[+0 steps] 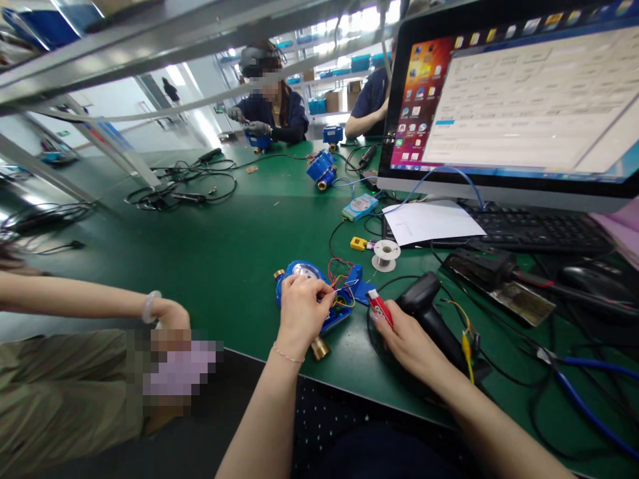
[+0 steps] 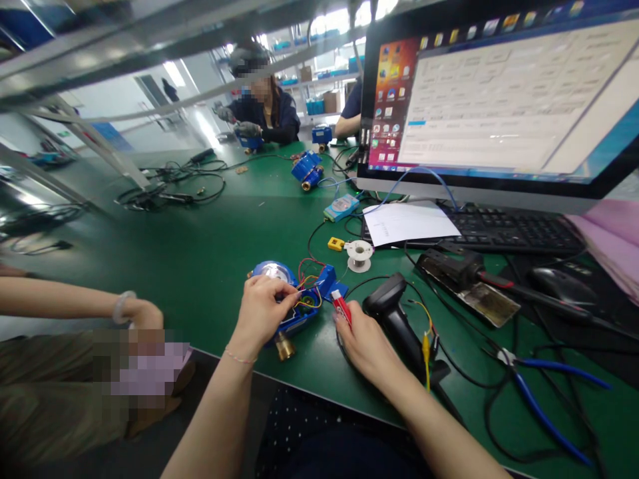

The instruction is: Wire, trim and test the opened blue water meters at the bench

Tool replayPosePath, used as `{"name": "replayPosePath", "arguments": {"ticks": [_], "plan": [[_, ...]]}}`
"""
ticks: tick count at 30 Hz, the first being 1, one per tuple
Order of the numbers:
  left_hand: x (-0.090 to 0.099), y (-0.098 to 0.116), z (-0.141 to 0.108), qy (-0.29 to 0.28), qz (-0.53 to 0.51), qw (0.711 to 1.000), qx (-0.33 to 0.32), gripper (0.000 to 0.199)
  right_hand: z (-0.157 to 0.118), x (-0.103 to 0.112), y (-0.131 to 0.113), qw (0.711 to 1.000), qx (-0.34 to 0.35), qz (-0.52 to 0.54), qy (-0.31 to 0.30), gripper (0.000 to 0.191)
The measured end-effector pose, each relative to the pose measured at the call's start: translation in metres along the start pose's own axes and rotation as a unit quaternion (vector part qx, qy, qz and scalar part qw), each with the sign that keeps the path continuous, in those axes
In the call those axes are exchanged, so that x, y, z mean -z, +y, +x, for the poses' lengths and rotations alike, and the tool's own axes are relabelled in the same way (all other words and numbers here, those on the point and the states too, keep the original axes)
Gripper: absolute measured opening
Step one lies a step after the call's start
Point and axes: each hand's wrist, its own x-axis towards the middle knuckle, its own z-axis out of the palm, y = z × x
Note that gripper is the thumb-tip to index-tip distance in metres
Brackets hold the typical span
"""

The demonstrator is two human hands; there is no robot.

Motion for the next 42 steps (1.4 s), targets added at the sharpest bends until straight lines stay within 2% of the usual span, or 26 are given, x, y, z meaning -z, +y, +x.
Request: {"name": "replayPosePath", "arguments": {"ticks": [1, 2, 4, 5, 8, 10, 12, 22, 42], "plan": [[0.0, 0.0, 0.0, 0.002, 0.0, 1.0, -0.001, 0.01, 0.001, 0.001, -0.001, 0.992, 0.018, 0.122, -0.018, 0.024], [0.0, 0.0, 0.0, 0.003, 0.0, 1.0, -0.002, 0.01, 0.002, 0.001, -0.003, 0.969, 0.026, 0.242, -0.042, 0.026], [0.001, 0.0, -0.001, 0.002, -0.004, 1.0, -0.004, 0.011, 0.007, -0.001, -0.006, 0.896, 0.004, 0.435, -0.092, 0.031], [0.001, 0.0, 0.0, 0.001, -0.006, 1.0, -0.005, 0.011, 0.01, -0.002, -0.008, 0.86, -0.019, 0.497, -0.112, 0.035], [0.001, 0.0, 0.0, -0.004, -0.018, 1.0, -0.008, 0.01, 0.022, -0.005, -0.01, 0.787, -0.115, 0.576, -0.188, 0.033], [0.001, 0.0, 0.001, -0.006, -0.026, 1.0, -0.011, 0.01, 0.03, -0.005, -0.01, 0.753, -0.176, 0.58, -0.256, 0.049], [0.0, -0.001, 0.002, -0.01, -0.03, 0.999, -0.014, 0.01, 0.037, -0.004, -0.01, 0.733, -0.216, 0.571, -0.3, 0.06], [0.001, -0.002, 0.004, -0.046, -0.041, 0.998, 0.007, 0.006, 0.045, -0.005, -0.015, 0.737, -0.267, 0.527, -0.328, 0.049], [0.005, 0.001, 0.005, -0.057, -0.038, 0.998, 0.01, 0.006, 0.049, -0.006, -0.016, 0.724, -0.261, 0.526, -0.363, 0.046]]}}
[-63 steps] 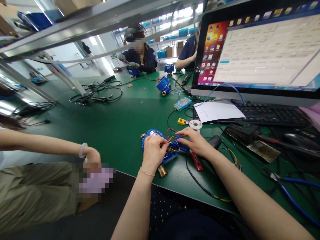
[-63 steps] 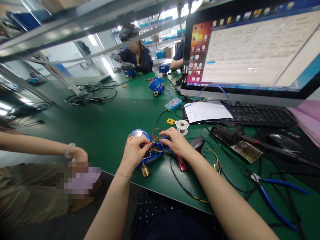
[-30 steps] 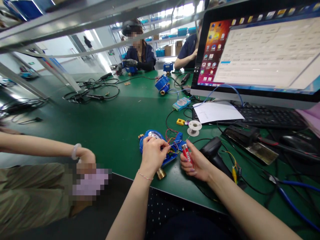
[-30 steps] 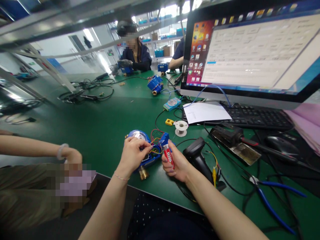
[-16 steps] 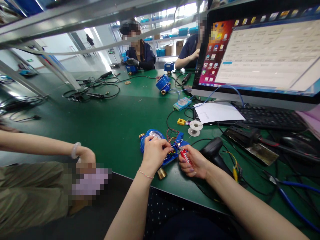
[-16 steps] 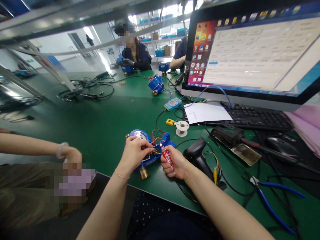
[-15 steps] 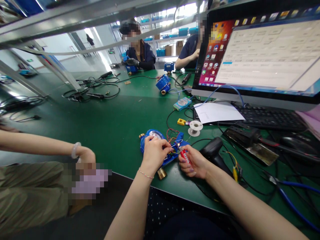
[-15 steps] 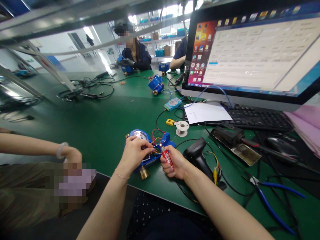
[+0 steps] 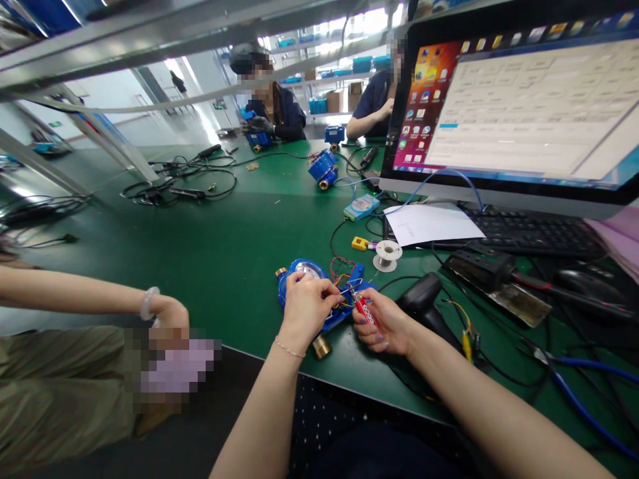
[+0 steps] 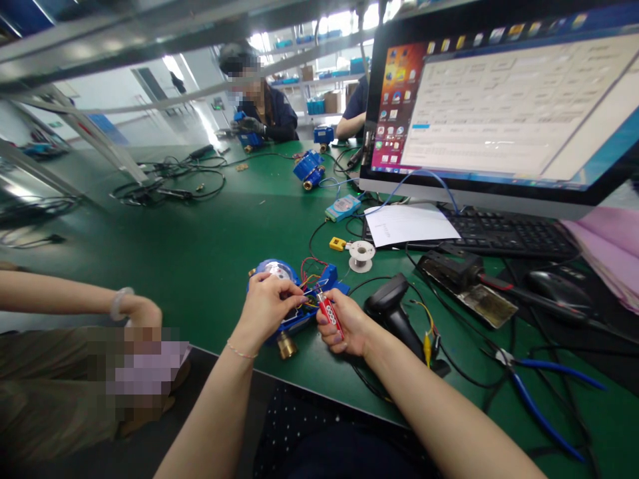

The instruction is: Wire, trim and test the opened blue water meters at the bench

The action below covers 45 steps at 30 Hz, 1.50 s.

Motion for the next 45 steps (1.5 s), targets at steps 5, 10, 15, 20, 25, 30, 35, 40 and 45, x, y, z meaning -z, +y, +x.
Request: {"name": "replayPosePath", "arguments": {"ticks": [5, 10, 15, 20, 25, 30, 35, 40, 45], "plan": [[-0.001, 0.0, 0.0, 0.001, -0.001, 1.0, 0.0, 0.006, -0.001, -0.001, -0.001, 1.0, -0.007, -0.011, 0.011, 0.046], [-0.002, -0.001, 0.0, -0.005, 0.003, 1.0, -0.001, 0.005, 0.0, 0.0, -0.001, 1.0, -0.01, -0.014, 0.014, 0.047], [-0.002, -0.001, 0.0, -0.003, 0.001, 1.0, -0.001, 0.005, 0.0, 0.0, -0.002, 1.0, -0.009, -0.018, 0.012, 0.047], [-0.001, -0.001, 0.0, 0.001, 0.002, 1.0, -0.004, 0.006, 0.0, 0.0, -0.001, 1.0, -0.008, -0.02, 0.012, 0.047], [-0.001, -0.001, 0.0, 0.005, -0.001, 1.0, -0.004, 0.006, 0.0, 0.0, -0.001, 1.0, -0.005, -0.018, 0.013, 0.046], [-0.001, -0.002, 0.0, 0.008, -0.005, 1.0, -0.001, 0.006, 0.002, 0.001, 0.002, 1.0, 0.006, -0.006, 0.004, 0.046], [0.0, 0.0, 0.0, 0.004, -0.002, 1.0, 0.001, 0.006, 0.003, 0.002, 0.007, 0.999, 0.035, 0.025, -0.012, 0.046], [0.0, 0.002, 0.0, 0.004, -0.006, 1.0, 0.004, 0.006, 0.004, 0.001, 0.012, 0.997, 0.056, 0.047, -0.017, 0.046], [0.0, 0.002, 0.0, 0.004, -0.006, 1.0, 0.001, 0.006, 0.003, 0.0, 0.012, 0.996, 0.064, 0.056, -0.014, 0.047]]}}
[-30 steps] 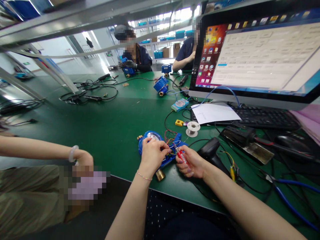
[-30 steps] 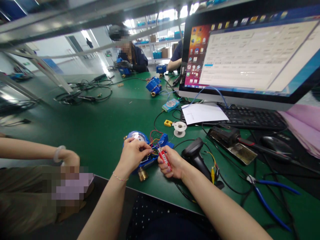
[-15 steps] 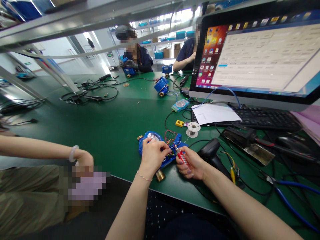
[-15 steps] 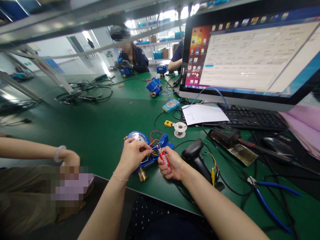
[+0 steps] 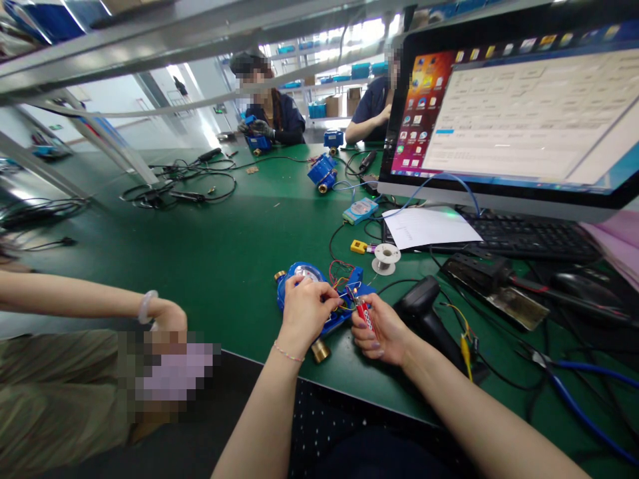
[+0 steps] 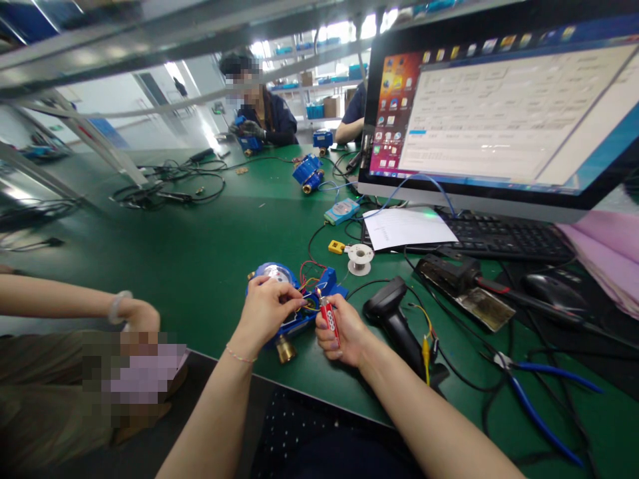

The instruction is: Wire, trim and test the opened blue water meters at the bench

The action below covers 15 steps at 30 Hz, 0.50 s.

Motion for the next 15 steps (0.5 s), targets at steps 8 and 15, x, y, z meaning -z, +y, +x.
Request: {"name": "replayPosePath", "arguments": {"ticks": [8, 15], "plan": [[0.0002, -0.0005, -0.0003, -0.003, 0.003, 1.0, 0.0, 0.006, -0.0021, -0.0042, -0.0018, 1.0, 0.006, 0.011, 0.019, 0.049], [-0.0001, -0.0016, -0.0004, 0.0, 0.005, 1.0, -0.003, 0.006, -0.0024, -0.0025, -0.0022, 1.0, 0.005, 0.013, 0.024, 0.051]]}}
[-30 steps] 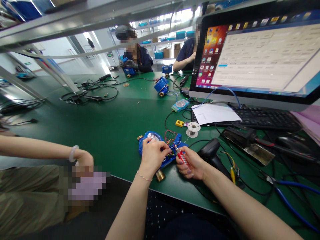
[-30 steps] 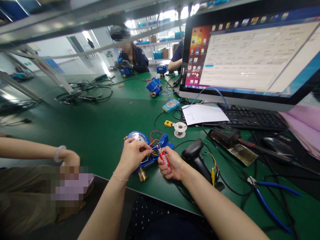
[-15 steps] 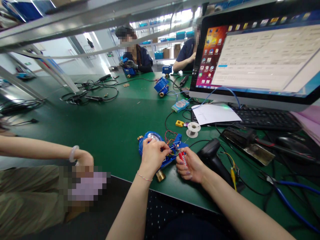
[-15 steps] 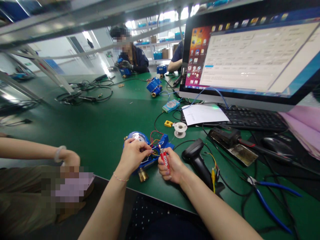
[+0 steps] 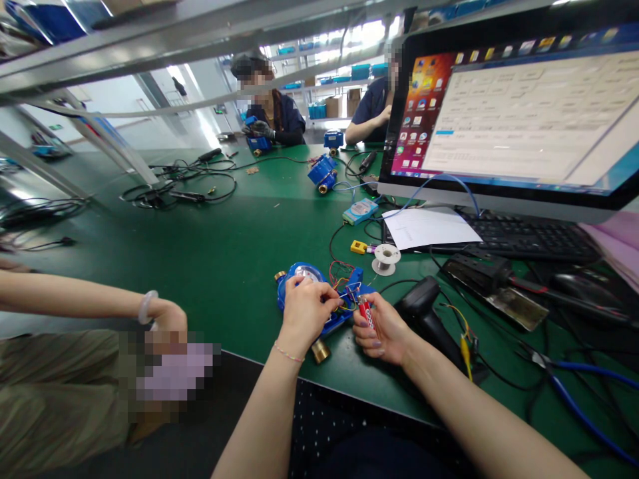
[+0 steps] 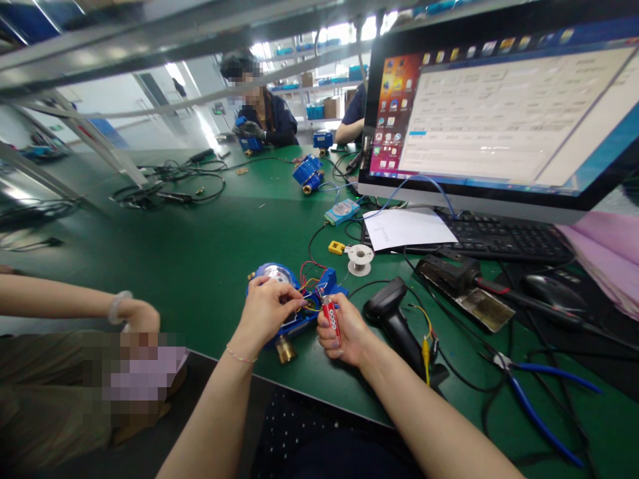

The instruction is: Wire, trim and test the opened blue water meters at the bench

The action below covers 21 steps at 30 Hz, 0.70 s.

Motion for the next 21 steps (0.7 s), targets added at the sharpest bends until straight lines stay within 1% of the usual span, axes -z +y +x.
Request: {"name": "replayPosePath", "arguments": {"ticks": [10, 16, 21], "plan": [[0.0005, 0.0016, 0.0007, -0.01, 0.004, 1.0, 0.01, 0.006, -0.0001, -0.0003, -0.0003, 1.0, 0.002, -0.001, -0.001, 0.051], [-0.0003, -0.0001, 0.0006, -0.005, 0.0, 1.0, 0.01, 0.007, -0.0019, -0.0002, -0.002, 1.0, 0.005, 0.004, 0.004, 0.052], [-0.0002, 0.0004, 0.001, -0.006, -0.001, 1.0, 0.008, 0.007, -0.0016, 0.0005, -0.0006, 1.0, 0.006, 0.008, 0.006, 0.057]]}}
